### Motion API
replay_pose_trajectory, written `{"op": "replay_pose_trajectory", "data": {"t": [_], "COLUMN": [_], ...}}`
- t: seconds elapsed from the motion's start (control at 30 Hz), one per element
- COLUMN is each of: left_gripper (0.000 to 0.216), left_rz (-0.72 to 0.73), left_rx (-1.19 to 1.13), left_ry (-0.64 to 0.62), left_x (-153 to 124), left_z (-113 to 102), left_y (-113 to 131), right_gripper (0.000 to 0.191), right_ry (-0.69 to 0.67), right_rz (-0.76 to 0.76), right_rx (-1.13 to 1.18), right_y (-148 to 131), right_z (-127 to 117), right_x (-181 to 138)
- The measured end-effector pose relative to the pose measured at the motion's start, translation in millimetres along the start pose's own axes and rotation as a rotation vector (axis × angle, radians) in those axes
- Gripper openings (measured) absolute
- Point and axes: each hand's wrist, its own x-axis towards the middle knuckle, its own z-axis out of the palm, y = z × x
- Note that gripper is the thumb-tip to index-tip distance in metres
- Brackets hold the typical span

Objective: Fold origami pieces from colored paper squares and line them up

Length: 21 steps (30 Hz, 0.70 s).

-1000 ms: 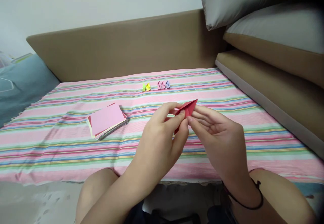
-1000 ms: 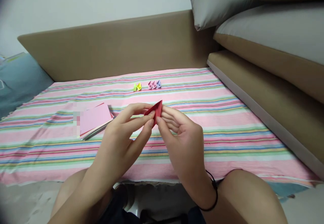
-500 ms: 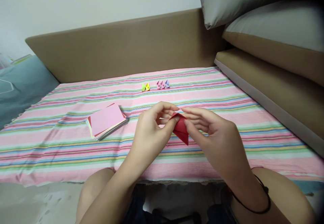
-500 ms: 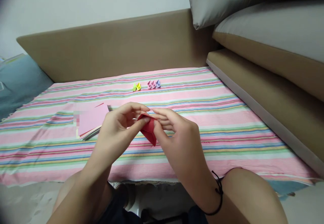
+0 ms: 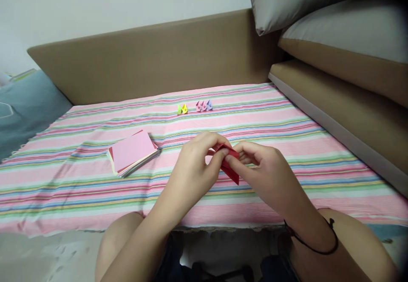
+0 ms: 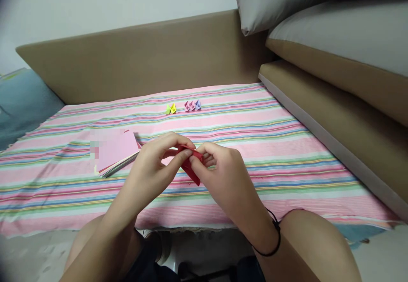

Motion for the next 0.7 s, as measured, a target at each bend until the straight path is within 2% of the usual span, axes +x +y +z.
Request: {"op": "replay_pose_trajectory", "data": {"t": [0.07, 0.17, 0.37, 0.5, 0.6, 0.7], "left_gripper": [0.016, 0.018, 0.031, 0.028, 0.027, 0.041], "left_rz": [0.000, -0.029, -0.076, -0.106, -0.118, -0.094], "left_rx": [0.039, 0.065, -0.031, -0.106, -0.195, -0.285], "left_ry": [-0.042, -0.039, -0.039, -0.035, -0.138, -0.311], "left_x": [1, 2, 2, 3, 2, 1], "left_z": [-1, 0, -1, 0, -7, -18], "left_y": [-1, -3, -10, -12, -11, -12], "right_gripper": [0.018, 0.020, 0.020, 0.017, 0.016, 0.014], "right_ry": [-0.026, -0.051, -0.134, -0.066, -0.034, -0.036], "right_rz": [-0.015, -0.015, -0.015, -0.060, -0.050, -0.024], "right_rx": [-0.027, -0.051, 0.030, -0.023, -0.061, -0.066], "right_y": [1, 3, 8, 9, 9, 9], "right_z": [-1, -1, 1, 0, -4, -10], "right_x": [0, 1, 4, 5, 6, 6]}}
